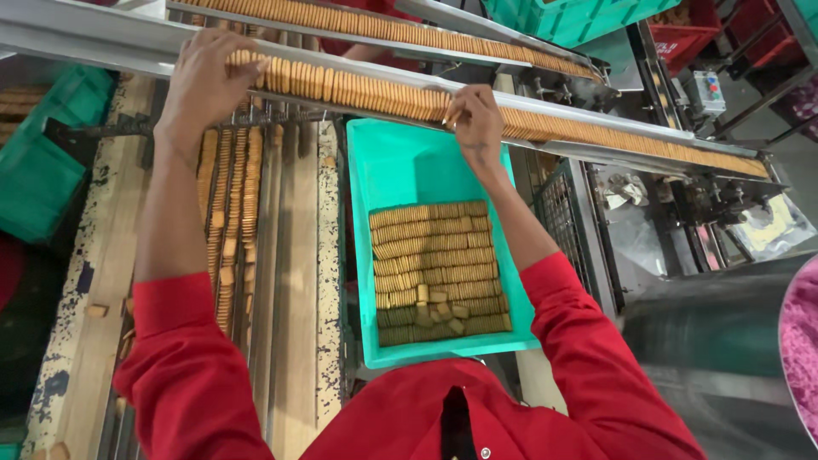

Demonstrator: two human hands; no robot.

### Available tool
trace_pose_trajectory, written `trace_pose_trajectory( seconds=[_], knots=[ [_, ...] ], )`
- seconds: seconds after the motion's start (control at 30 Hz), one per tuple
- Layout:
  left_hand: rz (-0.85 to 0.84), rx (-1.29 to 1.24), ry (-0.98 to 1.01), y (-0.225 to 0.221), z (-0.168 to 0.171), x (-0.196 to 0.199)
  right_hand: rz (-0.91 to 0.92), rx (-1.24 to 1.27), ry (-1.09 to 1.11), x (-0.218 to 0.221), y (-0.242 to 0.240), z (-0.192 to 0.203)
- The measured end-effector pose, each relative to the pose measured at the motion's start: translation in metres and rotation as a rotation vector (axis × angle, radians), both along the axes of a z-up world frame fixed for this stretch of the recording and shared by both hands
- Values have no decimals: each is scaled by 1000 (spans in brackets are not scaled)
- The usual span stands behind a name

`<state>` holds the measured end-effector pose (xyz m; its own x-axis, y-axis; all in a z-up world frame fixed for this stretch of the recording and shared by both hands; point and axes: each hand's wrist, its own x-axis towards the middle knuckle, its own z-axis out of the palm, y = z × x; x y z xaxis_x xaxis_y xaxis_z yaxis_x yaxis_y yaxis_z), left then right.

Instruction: The person gathers stacks of biscuits from a conveyor belt by hand and places them into plastic bins.

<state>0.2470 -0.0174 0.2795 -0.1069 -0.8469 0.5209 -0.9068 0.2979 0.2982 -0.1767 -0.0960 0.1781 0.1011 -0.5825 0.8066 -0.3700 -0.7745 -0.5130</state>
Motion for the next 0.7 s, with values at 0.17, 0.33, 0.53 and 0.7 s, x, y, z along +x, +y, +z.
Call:
trace_pose_trajectory(
  seconds=[0.17, 0.33, 0.53, 0.7],
  knots=[
    [29, -4, -4, -17, -6, -2, -260, 200, 288, -14, -13, 8],
    [-19, 32, 14, -20, -13, -15, -373, 338, 696, -43, -43, -5],
    [-116, 49, 55, -20, -13, -55, -154, 684, 609, -93, -84, -6],
    [-126, 104, 55, -18, -13, -85, -102, 526, 587, -116, -89, -2]
  ],
)
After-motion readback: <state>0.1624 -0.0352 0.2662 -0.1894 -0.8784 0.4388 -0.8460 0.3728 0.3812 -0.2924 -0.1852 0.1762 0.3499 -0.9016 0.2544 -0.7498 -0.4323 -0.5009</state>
